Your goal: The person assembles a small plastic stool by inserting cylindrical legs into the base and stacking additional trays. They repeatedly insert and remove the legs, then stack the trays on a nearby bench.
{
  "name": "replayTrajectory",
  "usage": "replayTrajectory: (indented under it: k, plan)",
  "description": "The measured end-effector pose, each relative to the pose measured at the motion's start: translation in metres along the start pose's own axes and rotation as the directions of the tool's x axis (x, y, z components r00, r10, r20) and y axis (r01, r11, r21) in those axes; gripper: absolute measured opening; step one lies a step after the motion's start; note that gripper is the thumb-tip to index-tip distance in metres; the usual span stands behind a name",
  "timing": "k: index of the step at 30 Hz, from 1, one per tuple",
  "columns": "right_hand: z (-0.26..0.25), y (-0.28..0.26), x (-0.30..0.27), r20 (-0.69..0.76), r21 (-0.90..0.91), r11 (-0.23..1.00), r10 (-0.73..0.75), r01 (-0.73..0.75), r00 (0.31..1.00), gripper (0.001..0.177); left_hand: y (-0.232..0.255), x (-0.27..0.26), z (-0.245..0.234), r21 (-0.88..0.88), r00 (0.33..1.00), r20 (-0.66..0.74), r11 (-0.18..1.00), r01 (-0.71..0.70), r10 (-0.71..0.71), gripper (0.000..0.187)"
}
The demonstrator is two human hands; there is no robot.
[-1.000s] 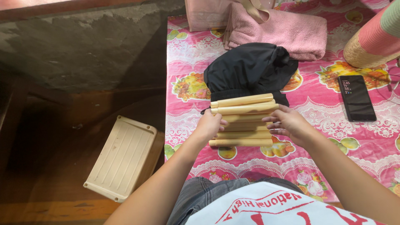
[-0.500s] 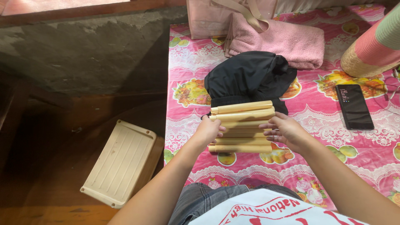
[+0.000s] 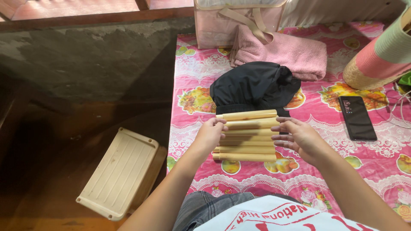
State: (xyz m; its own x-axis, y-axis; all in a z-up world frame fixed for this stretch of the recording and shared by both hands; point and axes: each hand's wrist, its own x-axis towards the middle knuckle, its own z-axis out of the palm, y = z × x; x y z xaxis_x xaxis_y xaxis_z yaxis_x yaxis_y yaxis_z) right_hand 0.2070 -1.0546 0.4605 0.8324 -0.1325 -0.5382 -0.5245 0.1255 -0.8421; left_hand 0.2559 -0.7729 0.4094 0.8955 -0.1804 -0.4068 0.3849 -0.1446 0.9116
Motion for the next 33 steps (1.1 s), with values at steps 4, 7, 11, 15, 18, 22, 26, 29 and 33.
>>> replayTrajectory:
  k: [4, 7, 11, 15, 18, 22, 26, 29, 33]
  plan:
    - [0.013, -0.018, -0.021, 0.041, 0.020, 0.999, -0.041, 0.041, 0.998, 0.034, 0.019, -0.020, -0.002, -0.020, 0.997, 0.075, 1.000, -0.023, 0.024, 0.033]
    - [0.023, -0.030, -0.040, 0.088, 0.014, 0.996, -0.089, 0.088, 0.992, 0.033, 0.030, -0.033, 0.000, -0.103, 0.994, 0.065, 0.992, -0.077, 0.084, 0.030]
    - [0.035, -0.042, -0.067, 0.154, -0.001, 0.995, -0.101, 0.102, 0.983, 0.033, 0.041, -0.055, 0.004, -0.107, 0.991, 0.080, 0.990, -0.094, 0.103, 0.029]
    - [0.045, -0.047, -0.089, 0.186, -0.008, 0.993, -0.115, 0.118, 0.976, 0.034, 0.052, -0.081, 0.005, -0.134, 0.988, 0.066, 0.982, -0.130, 0.140, 0.030]
    - [0.047, -0.048, -0.102, 0.241, -0.001, 0.989, -0.141, 0.145, 0.960, 0.035, 0.053, -0.104, 0.003, -0.202, 0.989, 0.043, 0.971, -0.130, 0.141, 0.030]
    - [0.051, -0.045, -0.115, 0.337, -0.009, 0.989, -0.134, 0.145, 0.932, 0.036, 0.044, -0.139, -0.003, -0.336, 0.989, 0.022, 0.933, -0.131, 0.146, 0.031]
    - [0.051, -0.042, -0.123, 0.422, -0.063, 0.989, -0.095, 0.133, 0.902, 0.037, 0.031, -0.167, -0.002, -0.401, 0.989, -0.055, 0.904, -0.147, 0.136, 0.032]
    - [0.051, -0.041, -0.125, 0.462, -0.129, 0.983, -0.056, 0.130, 0.885, 0.039, 0.021, -0.180, 0.002, -0.414, 0.985, -0.132, 0.897, -0.158, 0.113, 0.032]
    - [0.051, -0.038, -0.128, 0.527, -0.187, 0.972, -0.026, 0.146, 0.850, 0.040, 0.010, -0.198, 0.010, -0.428, 0.972, -0.227, 0.891, -0.152, 0.057, 0.033]
